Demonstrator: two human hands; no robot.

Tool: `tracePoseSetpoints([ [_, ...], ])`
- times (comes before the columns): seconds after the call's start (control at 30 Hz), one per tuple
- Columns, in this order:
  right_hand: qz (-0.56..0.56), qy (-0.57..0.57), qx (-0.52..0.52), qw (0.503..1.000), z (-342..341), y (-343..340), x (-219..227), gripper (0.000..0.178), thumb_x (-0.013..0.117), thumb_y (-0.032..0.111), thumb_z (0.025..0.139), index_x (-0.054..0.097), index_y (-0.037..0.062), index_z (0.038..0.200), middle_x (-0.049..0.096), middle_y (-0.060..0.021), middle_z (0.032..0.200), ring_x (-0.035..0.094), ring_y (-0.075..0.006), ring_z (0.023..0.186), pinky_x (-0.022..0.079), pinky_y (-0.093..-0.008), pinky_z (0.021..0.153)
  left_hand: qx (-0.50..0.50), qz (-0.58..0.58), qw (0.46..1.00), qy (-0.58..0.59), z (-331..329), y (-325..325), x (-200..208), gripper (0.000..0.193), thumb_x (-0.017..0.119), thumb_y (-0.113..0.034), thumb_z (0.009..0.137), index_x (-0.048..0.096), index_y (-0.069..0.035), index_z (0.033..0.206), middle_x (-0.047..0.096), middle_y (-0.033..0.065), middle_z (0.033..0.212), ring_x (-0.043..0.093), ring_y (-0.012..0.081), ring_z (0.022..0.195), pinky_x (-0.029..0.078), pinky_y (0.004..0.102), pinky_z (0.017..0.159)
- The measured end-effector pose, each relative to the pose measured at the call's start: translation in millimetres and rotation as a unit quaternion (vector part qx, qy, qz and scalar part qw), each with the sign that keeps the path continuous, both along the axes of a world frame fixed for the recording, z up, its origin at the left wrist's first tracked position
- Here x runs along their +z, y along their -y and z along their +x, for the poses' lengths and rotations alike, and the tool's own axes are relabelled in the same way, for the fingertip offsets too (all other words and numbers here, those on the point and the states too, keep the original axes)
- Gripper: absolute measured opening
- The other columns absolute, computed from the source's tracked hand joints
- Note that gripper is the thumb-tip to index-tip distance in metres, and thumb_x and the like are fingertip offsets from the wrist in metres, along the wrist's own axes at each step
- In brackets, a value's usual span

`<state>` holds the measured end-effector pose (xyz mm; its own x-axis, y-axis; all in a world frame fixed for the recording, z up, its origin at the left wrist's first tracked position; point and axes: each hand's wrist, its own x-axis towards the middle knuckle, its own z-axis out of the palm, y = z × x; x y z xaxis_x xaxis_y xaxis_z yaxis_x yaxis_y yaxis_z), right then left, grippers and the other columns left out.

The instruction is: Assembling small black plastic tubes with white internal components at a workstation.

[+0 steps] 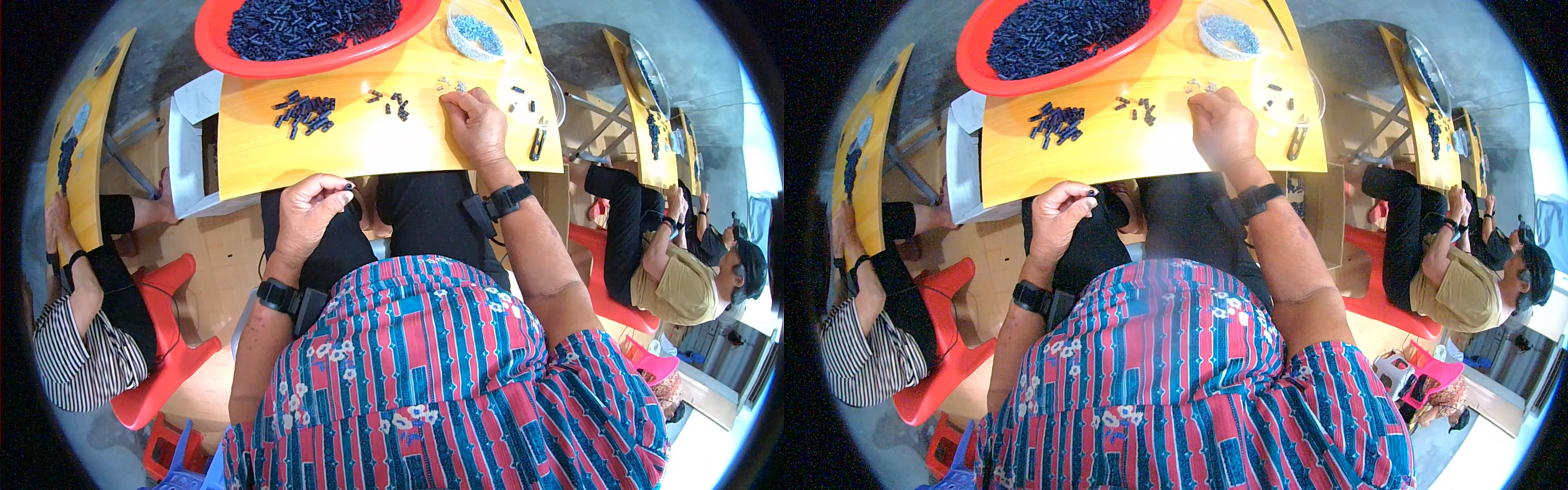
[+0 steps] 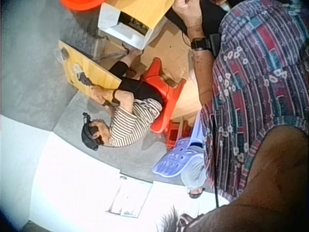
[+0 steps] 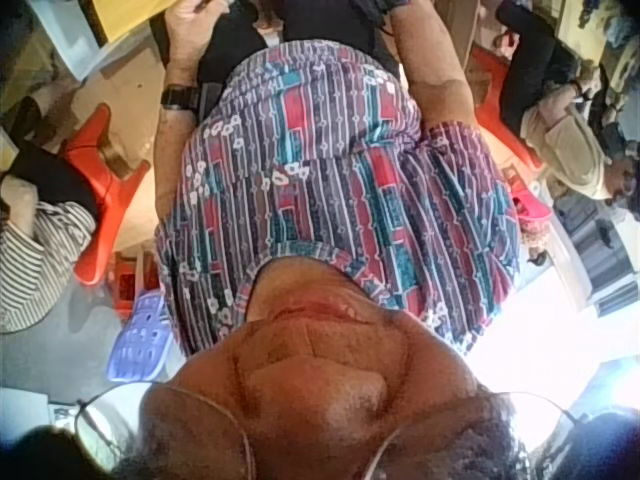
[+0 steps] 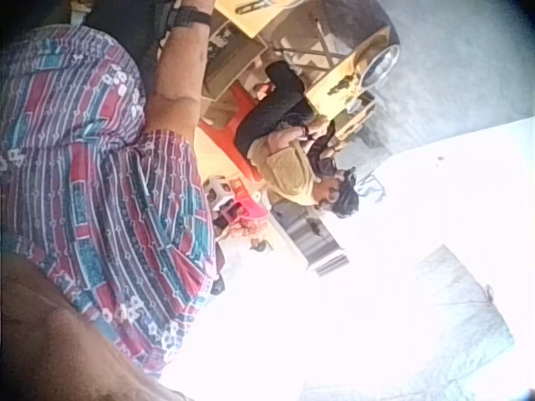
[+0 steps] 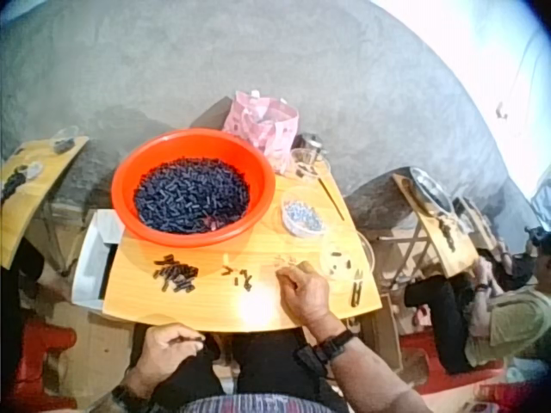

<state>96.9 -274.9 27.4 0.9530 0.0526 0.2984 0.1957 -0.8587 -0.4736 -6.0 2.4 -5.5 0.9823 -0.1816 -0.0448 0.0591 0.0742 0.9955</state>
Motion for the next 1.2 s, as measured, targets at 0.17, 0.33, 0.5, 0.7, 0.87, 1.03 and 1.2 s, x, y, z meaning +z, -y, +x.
tracePoseSetpoints([
  [0.17,-0.113,0.043,0.042,0.992,-3,0,0,0.005,0.059,0.013,0.084,0.061,0.0086,0.084,0.058,-0.0124,0.088,0.063,-0.0336,0.075,0.052,-0.0424,0.066,0.003,0.000,1.000,0.004,2,2,-1,0.010,0.069,0.000,0.083,0.068,0.000,0.093,0.066,0.0014,0.084,0.058,0.0049,0.073,0.049,0.0199,0.068],
  [0.33,-0.160,0.036,0.045,0.985,-3,1,-4,0.007,0.056,0.010,0.086,0.061,0.0072,0.090,0.062,-0.0130,0.094,0.064,-0.0342,0.077,0.054,-0.0414,0.067,0.015,-0.006,1.000,0.003,4,4,-7,0.009,0.070,-0.001,0.083,0.068,0.001,0.092,0.065,0.0003,0.081,0.057,0.0045,0.071,0.048,0.0196,0.066],
  [0.5,-0.201,0.026,0.083,0.976,-4,10,-5,0.009,0.054,0.008,0.084,0.060,0.0056,0.090,0.062,-0.0147,0.095,0.064,-0.0347,0.075,0.054,-0.0427,0.067,0.022,0.009,1.000,0.019,6,5,-8,0.008,0.070,-0.001,0.082,0.068,0.000,0.090,0.064,-0.0008,0.078,0.056,0.0041,0.069,0.047,0.0195,0.064],
  [0.7,-0.224,-0.003,0.093,0.970,-11,-11,10,0.009,0.060,0.014,0.077,0.057,0.0078,0.082,0.058,-0.0134,0.085,0.063,-0.0326,0.074,0.054,-0.0420,0.068,0.020,0.044,0.998,0.034,5,0,-18,0.011,0.068,-0.002,0.084,0.068,0.001,0.094,0.068,0.0029,0.088,0.057,0.0048,0.072,0.049,0.0198,0.066],
  [0.87,0.008,0.061,0.140,0.988,-15,-15,7,0.027,0.051,-0.002,0.086,0.065,0.0063,0.109,0.058,-0.0133,0.086,0.062,-0.0240,0.071,0.052,-0.0309,0.068,0.020,0.009,0.999,0.043,8,4,-16,0.012,0.068,-0.003,0.084,0.068,0.002,0.094,0.068,0.0021,0.086,0.058,0.0055,0.071,0.049,0.0207,0.065],
  [1.03,0.335,-0.212,0.158,0.904,-40,-56,16,0.018,0.050,0.003,0.093,0.063,-0.0009,0.106,0.058,-0.0029,0.081,0.062,-0.0118,0.072,0.051,-0.0240,0.069,0.019,0.011,0.999,0.024,7,3,-20,0.012,0.069,-0.004,0.085,0.068,0.001,0.096,0.067,0.0009,0.085,0.057,0.0053,0.073,0.049,0.0208,0.067],
  [1.2,0.456,-0.354,0.140,0.804,-52,-80,13,0.011,0.056,0.005,0.091,0.063,0.0004,0.100,0.061,-0.0025,0.079,0.062,-0.0115,0.069,0.051,-0.0233,0.066,0.022,0.003,1.000,0.017,6,4,-16,0.011,0.069,-0.005,0.084,0.068,0.001,0.094,0.067,0.0008,0.083,0.058,0.0053,0.074,0.049,0.0217,0.068],
])
